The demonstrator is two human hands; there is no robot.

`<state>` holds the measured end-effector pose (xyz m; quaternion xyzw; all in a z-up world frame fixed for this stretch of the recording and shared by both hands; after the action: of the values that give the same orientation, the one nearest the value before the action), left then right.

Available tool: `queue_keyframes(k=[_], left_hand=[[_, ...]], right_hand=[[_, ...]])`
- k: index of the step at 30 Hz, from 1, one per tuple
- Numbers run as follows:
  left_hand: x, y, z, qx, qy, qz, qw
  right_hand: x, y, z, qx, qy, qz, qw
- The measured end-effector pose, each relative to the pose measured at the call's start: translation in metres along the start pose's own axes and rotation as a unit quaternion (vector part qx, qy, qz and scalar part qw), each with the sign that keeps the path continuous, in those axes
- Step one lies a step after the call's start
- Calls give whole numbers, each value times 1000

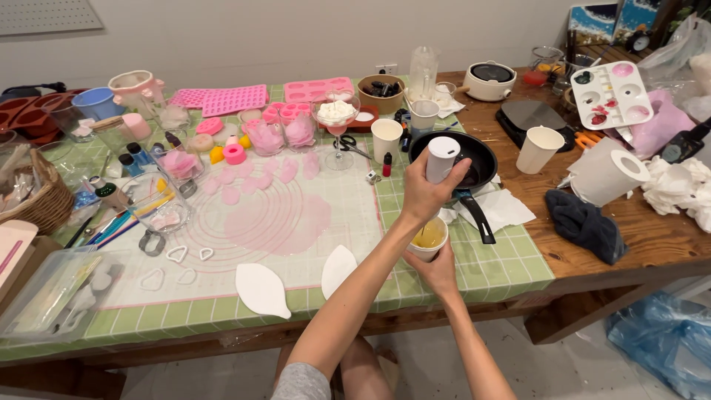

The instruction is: Mixing melted wax in a paper cup using a hand-held immersion blender.

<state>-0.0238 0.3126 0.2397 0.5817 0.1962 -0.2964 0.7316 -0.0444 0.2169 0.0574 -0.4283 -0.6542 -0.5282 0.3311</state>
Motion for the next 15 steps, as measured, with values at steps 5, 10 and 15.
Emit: queue_keyframes(k=[5,10,15], left_hand=[[12,0,3,-9,-50,-89,995],[14,1,3,-11,-41,-98,994],[6,1,10,13,-37,-76,996]], right_hand=[[-4,0,0,-8,-9,3,1000],[2,1,0,-15,3,-17,1000],[5,1,-1,-7,7,-2,1000]])
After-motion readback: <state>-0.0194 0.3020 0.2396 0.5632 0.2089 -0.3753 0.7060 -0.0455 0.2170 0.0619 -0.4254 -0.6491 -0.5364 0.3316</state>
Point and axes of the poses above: each hand's wrist, its own y-axis towards the middle knuckle, its own z-axis out of the palm, x = y × z, the point moved 9 cm from there along y, towards the middle knuckle, and after that the axes turned 9 degrees about -y, right-handed, at the moved point
